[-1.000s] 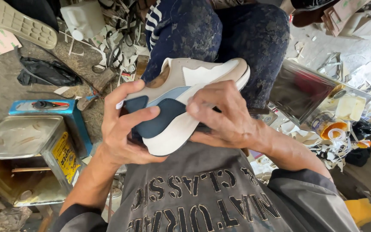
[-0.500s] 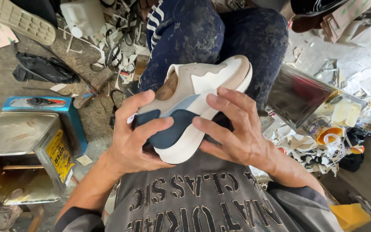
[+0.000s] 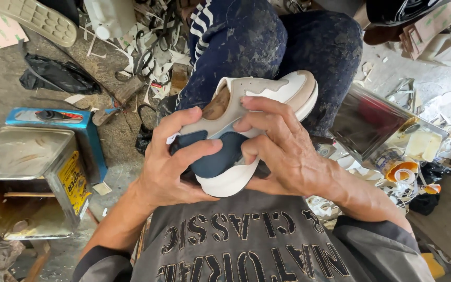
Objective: The person uses a hammer to tap the side of a white and blue shoe held on their lap. They then inspect the shoe by hand, turning it over to check the sole and seams, and place it on a nearby shelf before picking it up again to continue pressing and smoothing the upper parts.
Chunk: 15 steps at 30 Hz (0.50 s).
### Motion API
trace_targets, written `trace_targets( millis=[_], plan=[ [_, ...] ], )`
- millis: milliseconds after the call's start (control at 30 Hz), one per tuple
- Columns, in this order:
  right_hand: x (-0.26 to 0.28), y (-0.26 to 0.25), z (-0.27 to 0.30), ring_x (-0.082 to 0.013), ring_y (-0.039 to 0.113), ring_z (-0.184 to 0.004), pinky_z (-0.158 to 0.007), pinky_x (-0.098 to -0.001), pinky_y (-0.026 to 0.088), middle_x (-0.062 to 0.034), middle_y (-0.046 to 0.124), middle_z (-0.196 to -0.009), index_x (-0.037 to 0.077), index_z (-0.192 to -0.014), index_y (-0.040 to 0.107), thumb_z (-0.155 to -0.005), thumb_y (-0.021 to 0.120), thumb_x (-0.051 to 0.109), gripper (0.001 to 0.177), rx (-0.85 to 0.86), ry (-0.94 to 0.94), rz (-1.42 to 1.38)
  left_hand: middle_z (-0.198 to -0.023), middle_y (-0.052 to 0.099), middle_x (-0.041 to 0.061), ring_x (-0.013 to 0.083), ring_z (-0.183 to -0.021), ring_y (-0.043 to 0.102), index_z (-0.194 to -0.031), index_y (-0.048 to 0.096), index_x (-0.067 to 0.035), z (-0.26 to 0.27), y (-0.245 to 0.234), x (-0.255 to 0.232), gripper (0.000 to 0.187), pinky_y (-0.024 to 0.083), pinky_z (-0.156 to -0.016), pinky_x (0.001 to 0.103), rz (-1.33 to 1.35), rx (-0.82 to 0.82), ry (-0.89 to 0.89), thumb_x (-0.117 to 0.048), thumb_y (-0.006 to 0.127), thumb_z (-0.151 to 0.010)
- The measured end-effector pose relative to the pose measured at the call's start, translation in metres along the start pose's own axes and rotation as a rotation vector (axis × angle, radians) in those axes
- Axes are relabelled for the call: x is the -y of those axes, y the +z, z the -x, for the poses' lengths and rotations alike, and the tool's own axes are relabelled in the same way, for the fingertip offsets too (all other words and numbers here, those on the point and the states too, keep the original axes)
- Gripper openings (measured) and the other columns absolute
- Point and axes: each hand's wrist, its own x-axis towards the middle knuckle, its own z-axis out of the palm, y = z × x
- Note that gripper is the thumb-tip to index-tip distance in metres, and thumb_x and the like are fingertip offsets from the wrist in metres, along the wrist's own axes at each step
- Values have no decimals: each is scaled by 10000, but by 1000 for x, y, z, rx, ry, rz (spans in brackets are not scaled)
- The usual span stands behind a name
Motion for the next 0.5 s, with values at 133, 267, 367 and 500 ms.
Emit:
trace_targets(
  millis=[133, 267, 367, 500],
  plan=[
    [0, 2, 0, -467, 474, -1329, -1085, -552, 498, -192, 523, -1223, 76, -940, 505, -958, 719, 385, 377, -9, 12, -34, -1463, 407, 265, 422, -1340, 582, -1316, 611, -126, 2, -1, 1, 747, 563, -1102, 541, -1, 2, -9, -501, 997, -798],
    [-1, 2, 3, -470, 462, -1349, -1096, -560, 474, -193, 524, -1250, 84, -972, 494, -970, 653, 408, 360, 25, 16, -18, -1458, 413, 278, 437, -1317, 601, -1318, 609, -130, 4, -2, 1, 742, 577, -1089, 532, -4, 6, -14, -533, 964, -805],
    [-2, -1, 1, -472, 462, -1348, -1117, -584, 478, -212, 524, -1251, 51, -993, 513, -1005, 616, 384, 349, 22, 0, -44, -1478, 400, 294, 435, -1339, 578, -1343, 607, -136, 5, -2, 3, 751, 562, -1108, 549, -7, 8, 4, -564, 940, -822],
    [-1, 2, 3, -469, 501, -1344, -1139, -616, 486, -199, 537, -1263, 25, -1011, 554, -976, 717, 307, 327, -19, 23, -96, -1497, 387, 292, 454, -1351, 578, -1368, 576, -143, 6, -2, 4, 722, 563, -1101, 558, 12, 11, 22, -515, 923, -855]
  ],
)
